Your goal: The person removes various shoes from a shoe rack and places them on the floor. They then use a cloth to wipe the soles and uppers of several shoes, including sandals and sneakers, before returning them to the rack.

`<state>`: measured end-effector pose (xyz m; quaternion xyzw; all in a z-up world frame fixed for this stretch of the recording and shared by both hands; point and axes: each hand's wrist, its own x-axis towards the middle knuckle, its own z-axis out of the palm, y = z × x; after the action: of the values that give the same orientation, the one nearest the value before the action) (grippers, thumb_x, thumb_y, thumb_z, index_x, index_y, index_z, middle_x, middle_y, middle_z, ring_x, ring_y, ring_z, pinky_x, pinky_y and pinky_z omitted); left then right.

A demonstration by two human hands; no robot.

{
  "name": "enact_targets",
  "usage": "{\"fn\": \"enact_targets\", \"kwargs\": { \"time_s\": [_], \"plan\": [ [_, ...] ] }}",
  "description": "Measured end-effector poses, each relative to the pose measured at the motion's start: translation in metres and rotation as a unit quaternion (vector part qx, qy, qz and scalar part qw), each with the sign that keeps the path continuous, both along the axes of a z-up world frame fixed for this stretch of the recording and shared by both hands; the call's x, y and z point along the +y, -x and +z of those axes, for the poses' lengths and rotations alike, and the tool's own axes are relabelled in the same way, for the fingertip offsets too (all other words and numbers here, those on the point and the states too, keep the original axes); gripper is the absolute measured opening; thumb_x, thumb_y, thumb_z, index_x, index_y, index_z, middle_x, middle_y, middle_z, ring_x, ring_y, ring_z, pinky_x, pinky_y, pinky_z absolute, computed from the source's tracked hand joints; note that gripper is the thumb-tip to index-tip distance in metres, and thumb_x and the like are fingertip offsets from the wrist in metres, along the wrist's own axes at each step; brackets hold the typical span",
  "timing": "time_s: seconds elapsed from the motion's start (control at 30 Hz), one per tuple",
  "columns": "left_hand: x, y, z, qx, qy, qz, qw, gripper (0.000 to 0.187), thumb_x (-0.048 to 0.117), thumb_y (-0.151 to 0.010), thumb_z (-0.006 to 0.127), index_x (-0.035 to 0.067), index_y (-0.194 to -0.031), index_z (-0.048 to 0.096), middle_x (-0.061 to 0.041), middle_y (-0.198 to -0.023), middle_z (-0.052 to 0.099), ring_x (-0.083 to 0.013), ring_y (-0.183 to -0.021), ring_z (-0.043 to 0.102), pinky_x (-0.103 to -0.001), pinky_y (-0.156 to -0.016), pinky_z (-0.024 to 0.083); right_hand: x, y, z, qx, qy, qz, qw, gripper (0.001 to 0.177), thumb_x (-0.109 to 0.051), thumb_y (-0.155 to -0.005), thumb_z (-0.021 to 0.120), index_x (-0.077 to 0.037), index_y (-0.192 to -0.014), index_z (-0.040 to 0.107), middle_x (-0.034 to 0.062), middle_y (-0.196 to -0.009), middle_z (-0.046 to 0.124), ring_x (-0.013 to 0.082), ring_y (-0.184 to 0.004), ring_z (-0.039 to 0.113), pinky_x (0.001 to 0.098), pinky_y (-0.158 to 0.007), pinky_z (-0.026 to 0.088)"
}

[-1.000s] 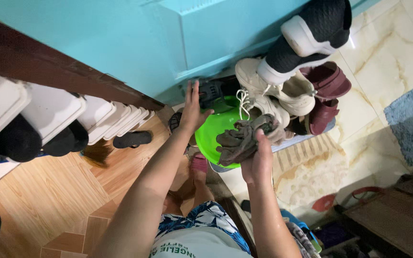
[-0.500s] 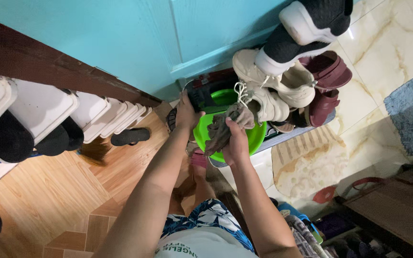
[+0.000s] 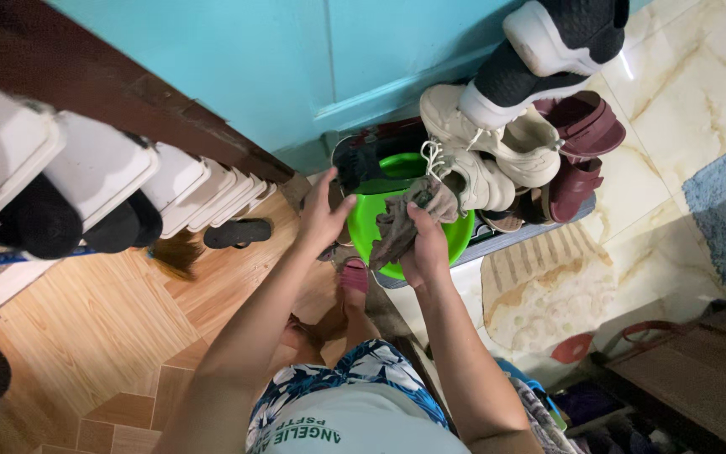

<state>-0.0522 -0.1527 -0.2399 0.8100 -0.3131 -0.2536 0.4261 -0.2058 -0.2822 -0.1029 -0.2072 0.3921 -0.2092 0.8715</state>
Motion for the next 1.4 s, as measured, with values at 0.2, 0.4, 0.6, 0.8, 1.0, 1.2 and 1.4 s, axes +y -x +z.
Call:
{"fn": "enact_targets", "kwargs": {
  "time_s": [0.2,0.4,0.6,0.8,1.0,1.2,1.4],
  "plan": [
    [0.050,0.030,0.117,0.349,0.123,-0.063,0.927,0.089,0.029,-0.087,0.074,0.019,-0.161,0.024,-0.009,-0.155,0.041,-0.0205,-0.122,0.059,-0.033,-0.102,0.051,0.022,-0.024,0.056,-0.088,0.006,0.059,0.994,0.047,-0.039,-0.102,0.051,-0.002,-0.132,0.056,0.0150,-0.120,0.068,0.0298,-0.108,0.067,0.0459,-0.096,0.054],
    [0.077,0.024,0.172,0.263,0.228,0.083,0.934,0.042,0.012,-0.096,0.076,0.005,-0.132,0.057,-0.002,-0.110,0.057,-0.0101,-0.097,0.056,-0.027,-0.083,0.051,0.060,-0.059,0.099,-0.102,0.179,0.150,0.967,0.051,-0.040,-0.104,0.052,-0.002,-0.139,0.055,0.0120,-0.134,0.065,0.0266,-0.121,0.063,0.0445,-0.107,0.048],
    [0.130,0.005,0.274,0.065,0.285,0.146,0.945,0.035,0.010,-0.098,0.072,0.005,-0.130,0.059,-0.002,-0.111,0.065,-0.0087,-0.101,0.060,-0.024,-0.090,0.051,0.103,-0.085,0.144,-0.184,0.084,0.298,0.933,0.055,-0.046,-0.101,0.052,-0.007,-0.140,0.055,0.0078,-0.135,0.065,0.0237,-0.124,0.062,0.0440,-0.108,0.047],
    [0.186,-0.027,0.355,-0.034,0.248,0.192,0.949,0.041,0.027,-0.101,0.067,0.011,-0.137,0.061,-0.003,-0.109,0.069,-0.0101,-0.095,0.068,-0.026,-0.086,0.056,0.147,-0.142,0.185,-0.189,0.036,0.318,0.928,0.057,-0.048,-0.103,0.050,-0.008,-0.143,0.054,0.0066,-0.142,0.062,0.0248,-0.129,0.058,0.0447,-0.115,0.043],
    [0.201,-0.128,0.380,0.214,0.355,0.262,0.871,0.050,0.045,-0.098,0.058,0.011,-0.135,0.055,-0.004,-0.115,0.069,-0.0135,-0.097,0.068,-0.030,-0.074,0.058,0.187,-0.173,0.228,-0.262,0.075,0.267,0.924,0.058,-0.044,-0.104,0.044,-0.005,-0.146,0.051,0.0096,-0.149,0.058,0.0285,-0.137,0.053,0.0465,-0.119,0.038],
    [0.182,-0.176,0.365,0.303,0.411,0.282,0.812,0.039,0.037,-0.100,0.065,0.001,-0.113,0.057,-0.006,-0.100,0.062,-0.0167,-0.092,0.069,-0.034,-0.074,0.057,0.199,-0.186,0.246,-0.274,0.114,0.222,0.929,0.059,-0.043,-0.105,0.038,-0.004,-0.148,0.047,0.0108,-0.151,0.055,0.0290,-0.139,0.051,0.0477,-0.119,0.037],
    [0.182,-0.146,0.361,0.296,0.431,0.245,0.817,0.024,0.024,-0.097,0.066,0.004,-0.109,0.060,-0.004,-0.096,0.066,-0.0158,-0.088,0.068,-0.031,-0.078,0.057,0.194,-0.186,0.242,-0.285,0.149,0.171,0.931,0.055,-0.043,-0.105,0.040,-0.006,-0.146,0.047,0.0094,-0.146,0.057,0.0291,-0.136,0.053,0.0490,-0.118,0.038]
  ]
}}
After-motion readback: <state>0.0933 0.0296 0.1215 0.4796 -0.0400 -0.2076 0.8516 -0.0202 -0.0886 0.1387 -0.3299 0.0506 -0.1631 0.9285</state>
